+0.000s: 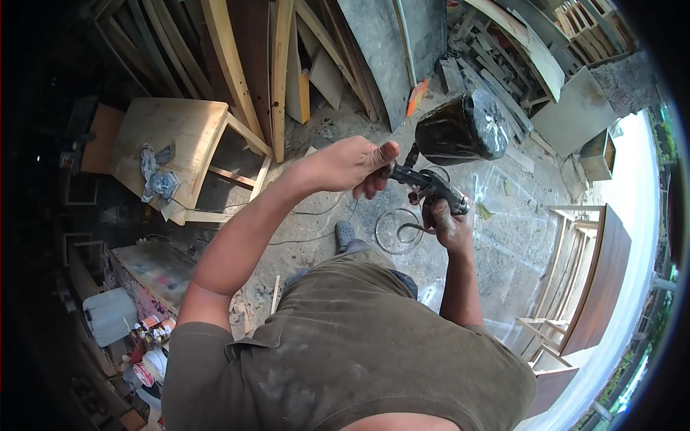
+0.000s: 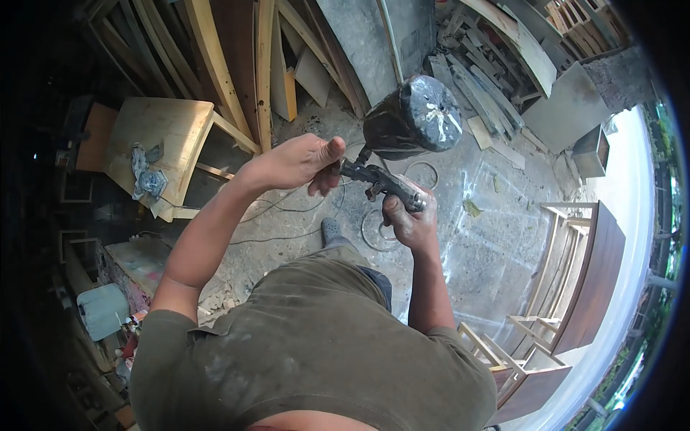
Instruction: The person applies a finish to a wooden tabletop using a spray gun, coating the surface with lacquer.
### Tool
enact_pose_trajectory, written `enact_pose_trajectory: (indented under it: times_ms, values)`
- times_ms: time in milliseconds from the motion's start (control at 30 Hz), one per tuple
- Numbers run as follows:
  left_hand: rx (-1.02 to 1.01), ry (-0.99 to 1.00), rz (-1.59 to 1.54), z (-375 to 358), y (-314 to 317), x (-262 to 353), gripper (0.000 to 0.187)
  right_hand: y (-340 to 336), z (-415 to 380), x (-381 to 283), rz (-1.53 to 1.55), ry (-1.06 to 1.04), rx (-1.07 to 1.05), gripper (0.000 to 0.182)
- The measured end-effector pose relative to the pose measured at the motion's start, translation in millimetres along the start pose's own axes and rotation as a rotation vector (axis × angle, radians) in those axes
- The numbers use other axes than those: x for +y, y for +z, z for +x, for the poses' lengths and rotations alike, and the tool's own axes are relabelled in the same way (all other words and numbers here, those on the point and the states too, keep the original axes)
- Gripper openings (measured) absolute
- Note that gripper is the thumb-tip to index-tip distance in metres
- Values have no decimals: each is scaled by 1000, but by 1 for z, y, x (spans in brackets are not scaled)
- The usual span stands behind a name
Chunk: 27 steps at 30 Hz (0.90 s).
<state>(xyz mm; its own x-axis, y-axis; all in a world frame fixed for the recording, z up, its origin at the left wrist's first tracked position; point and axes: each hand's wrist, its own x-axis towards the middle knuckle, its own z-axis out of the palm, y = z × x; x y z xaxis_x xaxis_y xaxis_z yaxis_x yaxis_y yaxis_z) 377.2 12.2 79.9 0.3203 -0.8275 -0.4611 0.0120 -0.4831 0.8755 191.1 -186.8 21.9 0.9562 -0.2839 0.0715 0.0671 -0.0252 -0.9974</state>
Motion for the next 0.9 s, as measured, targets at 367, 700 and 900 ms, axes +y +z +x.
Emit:
enact_pose_trajectory:
  times_ms: [367, 700, 900]
  values:
    - [573, 435, -17, -31, 40, -36, 60, 8, 5, 28, 23, 64, -41, 58]
    - [1055, 544, -209, -112, 76, -100, 33, 102, 18, 19, 56, -13, -379, 61]
    - [1158, 322, -452, -193, 91, -139, 44, 160, 17, 13, 26, -82, -779, 62]
